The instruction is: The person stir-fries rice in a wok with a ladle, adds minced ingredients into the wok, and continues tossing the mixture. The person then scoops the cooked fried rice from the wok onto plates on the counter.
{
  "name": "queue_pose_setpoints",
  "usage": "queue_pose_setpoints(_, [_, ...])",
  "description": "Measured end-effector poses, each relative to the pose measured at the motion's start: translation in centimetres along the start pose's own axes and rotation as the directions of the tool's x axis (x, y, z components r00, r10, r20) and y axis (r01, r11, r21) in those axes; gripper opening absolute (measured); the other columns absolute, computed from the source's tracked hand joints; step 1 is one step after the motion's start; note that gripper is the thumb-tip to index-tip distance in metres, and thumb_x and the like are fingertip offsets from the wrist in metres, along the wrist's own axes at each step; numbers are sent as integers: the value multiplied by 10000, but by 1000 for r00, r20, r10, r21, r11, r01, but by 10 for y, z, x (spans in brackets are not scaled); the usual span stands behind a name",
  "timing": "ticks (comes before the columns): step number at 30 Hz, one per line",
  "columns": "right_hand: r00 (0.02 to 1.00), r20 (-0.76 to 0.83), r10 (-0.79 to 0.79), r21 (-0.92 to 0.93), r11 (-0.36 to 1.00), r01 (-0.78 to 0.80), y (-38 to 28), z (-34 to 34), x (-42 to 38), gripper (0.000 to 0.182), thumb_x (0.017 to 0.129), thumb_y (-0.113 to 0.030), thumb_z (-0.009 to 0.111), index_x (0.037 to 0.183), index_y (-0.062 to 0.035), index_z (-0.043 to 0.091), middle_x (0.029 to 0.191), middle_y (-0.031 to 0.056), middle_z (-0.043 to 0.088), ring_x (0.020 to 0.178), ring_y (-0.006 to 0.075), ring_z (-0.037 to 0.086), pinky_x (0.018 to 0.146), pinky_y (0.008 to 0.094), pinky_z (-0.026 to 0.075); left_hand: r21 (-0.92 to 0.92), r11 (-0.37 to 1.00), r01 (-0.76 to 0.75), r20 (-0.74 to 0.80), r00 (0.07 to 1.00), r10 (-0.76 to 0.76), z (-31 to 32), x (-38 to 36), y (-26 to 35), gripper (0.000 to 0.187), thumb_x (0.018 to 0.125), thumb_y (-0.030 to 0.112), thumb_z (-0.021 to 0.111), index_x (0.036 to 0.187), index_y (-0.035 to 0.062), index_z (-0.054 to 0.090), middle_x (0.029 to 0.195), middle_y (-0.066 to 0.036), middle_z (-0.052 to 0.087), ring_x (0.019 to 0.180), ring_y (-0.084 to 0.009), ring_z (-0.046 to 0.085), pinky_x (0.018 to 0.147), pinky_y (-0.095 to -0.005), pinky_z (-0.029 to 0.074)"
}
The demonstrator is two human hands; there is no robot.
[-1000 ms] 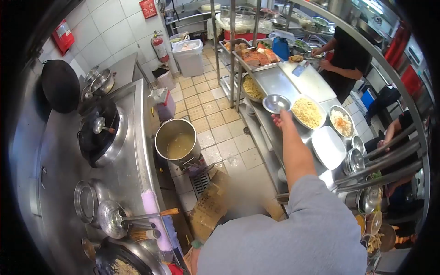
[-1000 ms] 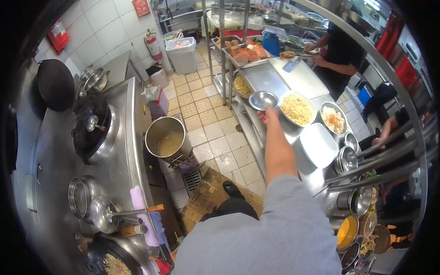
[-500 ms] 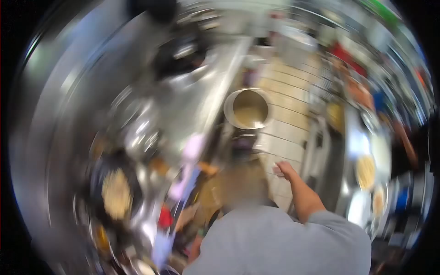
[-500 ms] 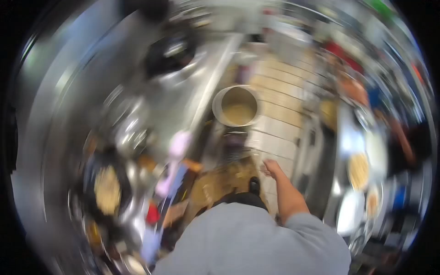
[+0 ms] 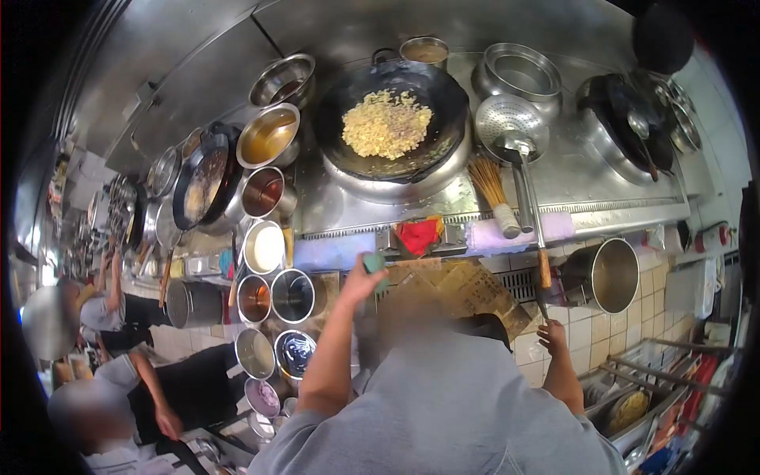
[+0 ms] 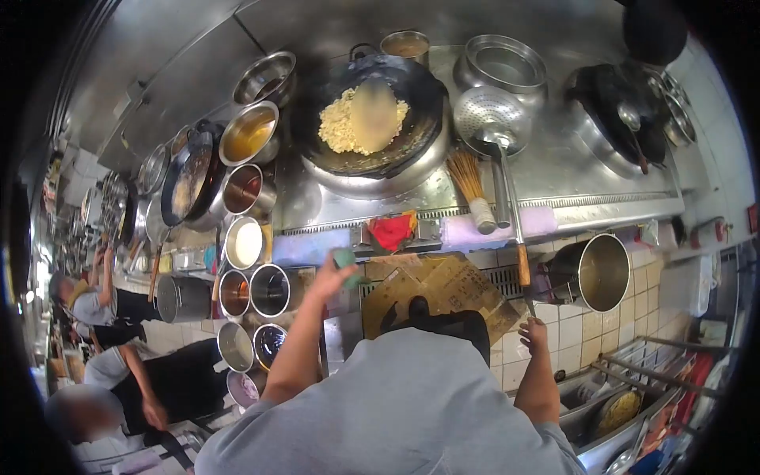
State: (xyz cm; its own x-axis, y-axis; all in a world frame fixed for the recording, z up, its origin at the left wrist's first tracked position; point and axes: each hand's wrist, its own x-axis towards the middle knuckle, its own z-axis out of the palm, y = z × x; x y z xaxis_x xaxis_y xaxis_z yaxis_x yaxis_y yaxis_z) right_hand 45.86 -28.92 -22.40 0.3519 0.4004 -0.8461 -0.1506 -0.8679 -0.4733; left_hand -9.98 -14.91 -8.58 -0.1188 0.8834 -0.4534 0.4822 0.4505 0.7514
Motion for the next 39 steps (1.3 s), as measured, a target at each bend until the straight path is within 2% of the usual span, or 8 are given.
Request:
queue_pose_setpoints(14, [981,84,-174,-79,980,180,-85,0,6,320,935,-337,511,1152,-104,545,918,55,650,735,159,619,585,312,467,789,532,308,-372,928,15,-25,43,53,876,672,352,760,1399,137,320,1310,-241,405,1238,-419,389,1014,-504,366])
queue_pose_setpoints(18, [908,169,-384,58,923,380,-144,31,-29,302,946,-336,529,1122,-94,564,880,33,624,721,118,605,548,230,444,602,591,-537,28,754,657,47,38,78,633,712,283,725,1277,121,488,1289,-194,441,1212,-355,428,1032,-499,346])
queue_pose_setpoints(24, [675,216,-705,-270,622,735,-202,97,-29,376,902,-209,591,1223,-46,485,798,77,622,669,158,609,575,315,481,718,598,-356,82,896,436,105,65,56,439,760,277,690,1141,107,555,1161,-136,548,1127,-313,505,955,-468,389])
queue_pose_setpoints(26, [471,181,-863,-570,299,765,-229,107,-46,397,895,-169,588,1246,-36,459,749,98,612,623,164,605,554,324,478,588,742,-323,125,942,311,92,63,62,409,740,305,719,1067,93,592,1056,-149,603,1052,-308,569,932,-490,399])
queue_pose_setpoints(31, [682,405,-609,-183,677,713,-279,77,-160,486,929,-102,506,1385,-58,343,663,16,507,487,91,475,428,248,402,-155,982,-112,-102,990,97,41,33,51,403,882,321,594,1228,117,557,1210,-114,590,1120,-263,557,951,-471,406])
queue_pose_setpoints(33, [638,438,-634,-304,563,768,-293,64,-194,470,930,-100,498,1383,-73,377,655,38,517,505,110,495,469,270,428,-994,106,18,7,995,-102,26,18,42,480,919,361,515,1334,125,466,1289,-97,538,1177,-277,514,975,-489,401])
queue_pose_setpoints(37, [504,543,-671,-582,132,802,-337,57,-269,493,868,-75,544,1350,-105,445,750,212,610,701,365,623,660,383,483,-946,-311,-95,-114,992,45,-12,-12,79,539,895,352,530,1335,57,428,1294,-124,511,1161,-350,510,933,-550,425])
queue_pose_setpoints(39, [472,578,-666,-596,52,802,-346,65,-277,506,860,-75,552,1353,-122,446,782,223,627,739,387,627,669,390,485,-982,-62,-177,-173,983,-68,-24,12,56,523,880,303,539,1326,52,432,1250,-128,531,1127,-352,532,916,-535,443])
